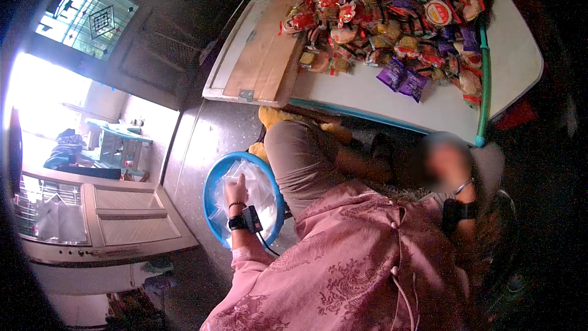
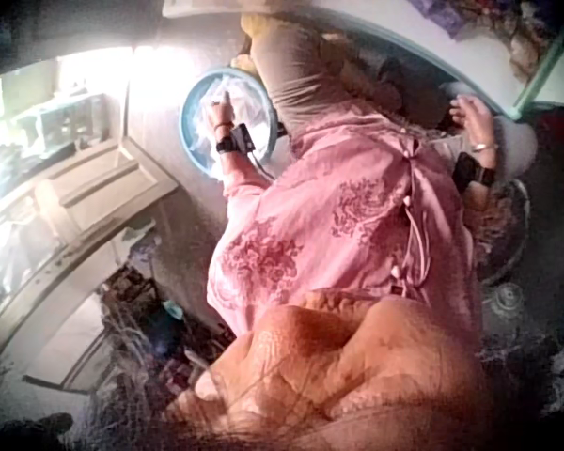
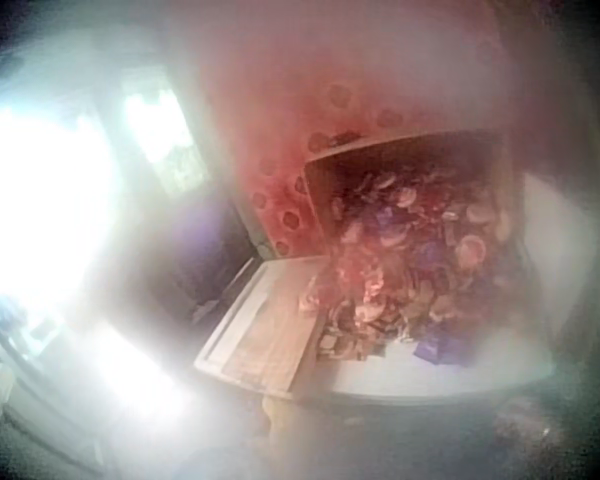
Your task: The person picks up snack packages from a large pile and places them into smaller clear plastic bags by hand, then places the filled bags into a large metal basin.
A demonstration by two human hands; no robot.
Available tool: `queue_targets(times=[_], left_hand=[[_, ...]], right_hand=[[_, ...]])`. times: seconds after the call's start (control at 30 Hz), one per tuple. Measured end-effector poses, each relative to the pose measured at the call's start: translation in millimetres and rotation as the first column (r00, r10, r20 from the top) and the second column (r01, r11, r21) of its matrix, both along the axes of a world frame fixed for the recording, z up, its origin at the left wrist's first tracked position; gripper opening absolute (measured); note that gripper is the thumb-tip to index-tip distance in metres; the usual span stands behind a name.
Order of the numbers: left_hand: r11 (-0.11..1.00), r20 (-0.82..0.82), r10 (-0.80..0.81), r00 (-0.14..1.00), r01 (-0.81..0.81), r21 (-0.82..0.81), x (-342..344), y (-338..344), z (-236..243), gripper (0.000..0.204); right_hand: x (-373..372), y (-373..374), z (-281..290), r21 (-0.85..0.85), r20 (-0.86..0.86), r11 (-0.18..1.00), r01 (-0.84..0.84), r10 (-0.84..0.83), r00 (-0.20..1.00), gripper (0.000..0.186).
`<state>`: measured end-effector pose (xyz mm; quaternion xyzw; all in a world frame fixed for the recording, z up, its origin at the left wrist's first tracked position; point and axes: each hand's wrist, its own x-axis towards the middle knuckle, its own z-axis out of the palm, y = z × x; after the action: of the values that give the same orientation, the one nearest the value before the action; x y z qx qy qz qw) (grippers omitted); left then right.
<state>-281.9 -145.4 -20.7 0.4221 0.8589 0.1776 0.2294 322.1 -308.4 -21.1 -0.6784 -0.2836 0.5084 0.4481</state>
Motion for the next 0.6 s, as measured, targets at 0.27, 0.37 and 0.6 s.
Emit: queue_targets(times=[0.27, 0.37, 0.6], left_hand=[[0.970, 0.395, 0.215, 0.893, -0.244, 0.022, -17.8, 2.6, -20.0, 0.032], [0.958, 0.553, 0.235, 0.800, -0.288, 0.009, -15.9, 2.7, -16.6, 0.021], [0.973, 0.727, -0.023, 0.686, -0.153, 0.175, 49.9, -3.0, 76.6, 0.016]], right_hand=[[-9.7, 2.3, 12.4, 0.090, 0.089, 0.994, -0.068, 0.060, 0.994, 0.014], [-26.7, 9.0, 48.3, -0.053, -0.150, 0.998, 0.029, -0.037, 0.988, 0.014], [-20.7, 6.7, 37.2, -0.049, -0.121, 0.998, 0.035, -0.040, 0.992, 0.014]])
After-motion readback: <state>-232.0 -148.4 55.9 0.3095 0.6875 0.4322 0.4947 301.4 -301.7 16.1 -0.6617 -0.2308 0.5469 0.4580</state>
